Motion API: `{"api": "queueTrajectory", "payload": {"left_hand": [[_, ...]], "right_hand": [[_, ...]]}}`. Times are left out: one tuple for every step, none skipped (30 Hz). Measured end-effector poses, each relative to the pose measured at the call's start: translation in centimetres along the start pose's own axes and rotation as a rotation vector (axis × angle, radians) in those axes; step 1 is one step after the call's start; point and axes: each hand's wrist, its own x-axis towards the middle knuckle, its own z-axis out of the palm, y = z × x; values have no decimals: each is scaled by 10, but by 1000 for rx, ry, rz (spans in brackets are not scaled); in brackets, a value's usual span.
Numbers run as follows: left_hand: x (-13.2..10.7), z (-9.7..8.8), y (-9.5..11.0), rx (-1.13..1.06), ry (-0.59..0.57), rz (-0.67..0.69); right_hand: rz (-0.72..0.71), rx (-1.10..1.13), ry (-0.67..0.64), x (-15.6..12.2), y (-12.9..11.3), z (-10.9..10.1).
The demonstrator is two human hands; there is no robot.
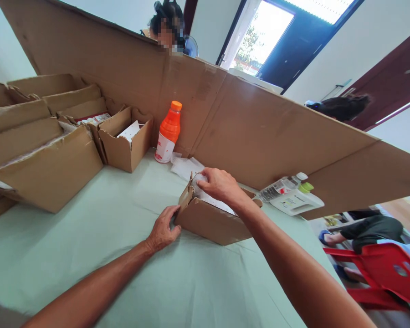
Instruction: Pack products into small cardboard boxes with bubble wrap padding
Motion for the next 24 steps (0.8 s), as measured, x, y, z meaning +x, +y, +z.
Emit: {"api": "queueTrajectory", "payload": {"left_hand": [[0,0,0,-1,0,0],[0,0,-1,-1,0,2],[0,0,-1,-2,0,3],[0,1,-1,-2,0,5],[0,1,-1,-2,0,7],[0,1,-1,-1,1,7],[0,1,-1,-1,2,8],[0,0,-1,0,2,8],[0,0,-1,1,2,7],[0,0,-1,1,1,6],[0,0,-1,1,0,4],[0,0,-1,0,-1,3],[0,0,-1,0,-2,1],[0,0,-1,0,-2,-1],[0,0,-2,0,-2,-1],[0,1,-2,0,-2,-1],[0,1,-2,0,-2,0],[0,1,-3,1,-3,1],[0,1,-3,2,-3,3],[0,1,-3,2,-3,5],[0,1,-3,3,-3,6],[0,1,-3,4,-2,6],[0,1,-3,5,-1,7],[0,1,-3,5,-1,7]], "right_hand": [[1,-58,23,-1,-2,-1],[7,-89,31,-2,-3,-2],[19,-87,20,-3,-5,-2],[38,-47,2,-4,-5,-1],[59,26,-15,-4,-5,-1],[78,134,-27,-4,-3,0],[97,268,-39,-4,-1,2],[115,417,-46,-4,1,3],[133,566,-48,-4,4,4],[152,707,-46,-5,7,5],[172,826,-42,-5,10,6],[191,914,-33,-5,12,7],[201,966,-21,-6,13,8],[207,984,-8,-6,14,10],[210,974,-5,-6,13,11],[207,943,-5,-5,12,13],[201,895,-7,-4,11,15],[197,832,-11,-3,9,18],[193,761,-10,-1,7,19],[185,681,-1,1,5,21],[167,589,11,3,3,22],[140,480,25,4,1,22],[105,357,36,5,0,22],[70,227,43,6,0,21]]}}
